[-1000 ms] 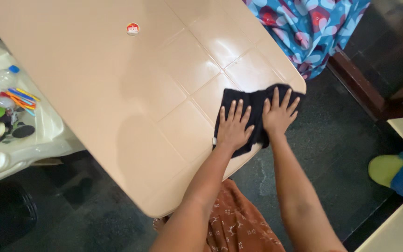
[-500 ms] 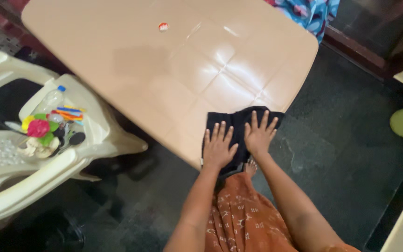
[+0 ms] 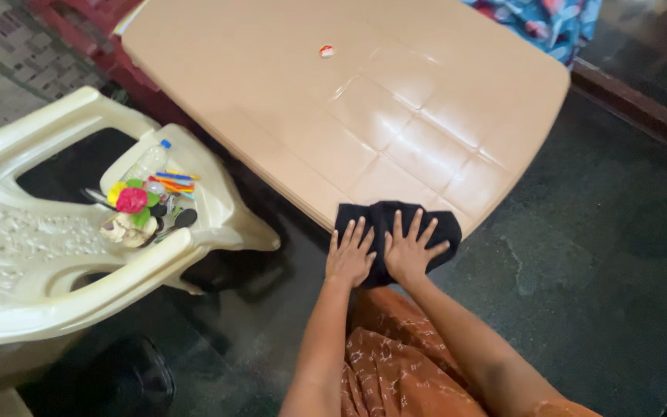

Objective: The person removes a patterned tablecloth from a table and then wipes the table surface with a black cloth. The person uses both hands to smooth and wipe the table in a systematic manner.

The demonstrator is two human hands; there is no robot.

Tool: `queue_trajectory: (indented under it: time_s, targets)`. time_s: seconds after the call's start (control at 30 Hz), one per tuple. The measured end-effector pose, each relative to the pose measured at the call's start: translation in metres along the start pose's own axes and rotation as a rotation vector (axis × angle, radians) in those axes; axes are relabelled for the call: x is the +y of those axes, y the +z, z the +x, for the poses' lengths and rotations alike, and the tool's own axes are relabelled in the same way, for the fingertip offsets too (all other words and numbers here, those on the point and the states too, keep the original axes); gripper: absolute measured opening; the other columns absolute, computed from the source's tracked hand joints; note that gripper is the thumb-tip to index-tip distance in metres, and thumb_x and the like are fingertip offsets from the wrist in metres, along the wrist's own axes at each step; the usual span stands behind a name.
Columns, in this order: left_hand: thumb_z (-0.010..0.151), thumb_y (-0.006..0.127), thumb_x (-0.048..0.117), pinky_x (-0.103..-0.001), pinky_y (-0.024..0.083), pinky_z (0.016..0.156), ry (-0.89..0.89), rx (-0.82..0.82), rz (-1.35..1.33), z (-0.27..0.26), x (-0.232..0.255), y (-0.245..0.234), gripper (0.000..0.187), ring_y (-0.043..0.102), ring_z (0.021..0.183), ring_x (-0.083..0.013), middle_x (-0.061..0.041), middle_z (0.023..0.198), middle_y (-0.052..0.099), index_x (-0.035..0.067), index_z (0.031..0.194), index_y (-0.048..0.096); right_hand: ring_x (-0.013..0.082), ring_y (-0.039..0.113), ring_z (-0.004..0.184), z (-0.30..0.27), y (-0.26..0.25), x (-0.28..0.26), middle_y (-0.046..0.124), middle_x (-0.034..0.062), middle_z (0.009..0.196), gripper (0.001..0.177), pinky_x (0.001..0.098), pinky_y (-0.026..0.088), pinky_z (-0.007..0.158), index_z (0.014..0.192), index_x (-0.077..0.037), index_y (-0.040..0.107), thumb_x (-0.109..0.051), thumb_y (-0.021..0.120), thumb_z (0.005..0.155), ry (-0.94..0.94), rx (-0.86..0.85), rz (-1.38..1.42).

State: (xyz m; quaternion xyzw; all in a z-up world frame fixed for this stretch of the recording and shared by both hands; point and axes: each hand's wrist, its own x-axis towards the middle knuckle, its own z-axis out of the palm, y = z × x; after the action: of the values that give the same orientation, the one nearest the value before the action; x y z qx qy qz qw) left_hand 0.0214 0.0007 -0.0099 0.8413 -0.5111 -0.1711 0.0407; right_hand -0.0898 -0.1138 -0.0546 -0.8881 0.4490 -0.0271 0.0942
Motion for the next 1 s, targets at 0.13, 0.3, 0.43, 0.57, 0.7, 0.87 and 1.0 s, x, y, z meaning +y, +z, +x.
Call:
queue_trajectory:
  time_s: [0.13,0.3,0.43,0.57,0.7,0.87,1.0]
  targets:
    - [0.104,0.039,0.053,-0.054,0.009,0.126,-0.128,0.004,-0.137,0.031,-0.031,-0.008,0.065,0.009,0.159,-0.0258,-0.005,0.173,0.012,0.026,0.162,0.027,0.0543,0.006,0.153,0.05,0.002,-0.022,0.018,0.0189,0.17,0.062,0.0905,0.002,0.101,0.159,-0.031,0.036,-0.051,0.042,0.101,-0.055,0.048,0.024]
    - [0.101,0.036,0.063,-0.055,0.006,0.124,-0.243,-0.01,-0.119,0.083,-0.071,-0.034,0.075,0.007,0.158,-0.0278,-0.007,0.172,0.008,0.025,0.164,0.02,0.0509,0.007,0.154,0.121,-0.002,-0.05,0.019,0.0171,0.17,0.063,0.0872,0.001,0.105,0.16,-0.031,0.036,-0.051,0.043,0.101,-0.045,0.044,0.043]
    - [0.099,0.039,0.065,-0.057,0.009,0.124,-0.262,0.049,-0.09,0.124,-0.105,-0.048,0.078,0.009,0.158,-0.0304,-0.01,0.172,0.01,0.024,0.163,0.022,0.0478,0.008,0.156,0.183,-0.003,-0.066,0.018,0.0177,0.171,0.062,0.0833,0.002,0.11,0.161,-0.03,0.037,-0.051,0.043,0.102,-0.075,0.026,0.031]
    - [0.098,0.042,0.066,-0.059,0.012,0.123,-0.242,0.101,-0.071,0.166,-0.131,-0.064,0.079,0.013,0.157,-0.0324,-0.012,0.171,0.013,0.024,0.163,0.025,0.0462,0.008,0.154,0.24,-0.009,-0.085,0.018,0.0182,0.17,0.064,0.0789,0.003,0.112,0.16,-0.03,0.037,-0.052,0.044,0.101,-0.101,-0.019,0.048]
    - [0.099,0.045,0.066,-0.061,0.015,0.123,-0.188,0.175,-0.043,0.215,-0.156,-0.077,0.079,0.017,0.156,-0.0345,-0.014,0.17,0.018,0.022,0.162,0.029,0.046,0.009,0.157,0.287,-0.012,-0.101,0.018,0.0176,0.171,0.062,0.077,0.005,0.116,0.162,-0.03,0.038,-0.051,0.045,0.104,-0.107,-0.025,0.049]
    - [0.099,0.05,0.064,-0.061,0.018,0.124,-0.139,0.221,-0.031,0.275,-0.186,-0.096,0.077,0.021,0.156,-0.035,-0.014,0.17,0.022,0.022,0.162,0.033,0.0458,0.009,0.157,0.343,-0.007,-0.124,0.019,0.0162,0.171,0.061,0.0762,0.005,0.117,0.162,-0.03,0.039,-0.049,0.046,0.105,-0.047,-0.026,0.058]
    - [0.1,0.052,0.062,-0.061,0.018,0.124,-0.117,0.224,-0.027,0.311,-0.202,-0.107,0.076,0.022,0.156,-0.0349,-0.014,0.169,0.022,0.022,0.162,0.034,0.0468,0.009,0.156,0.379,0.0,-0.138,0.019,0.0163,0.171,0.059,0.0763,0.006,0.117,0.163,-0.029,0.039,-0.047,0.046,0.107,-0.021,0.001,0.046]
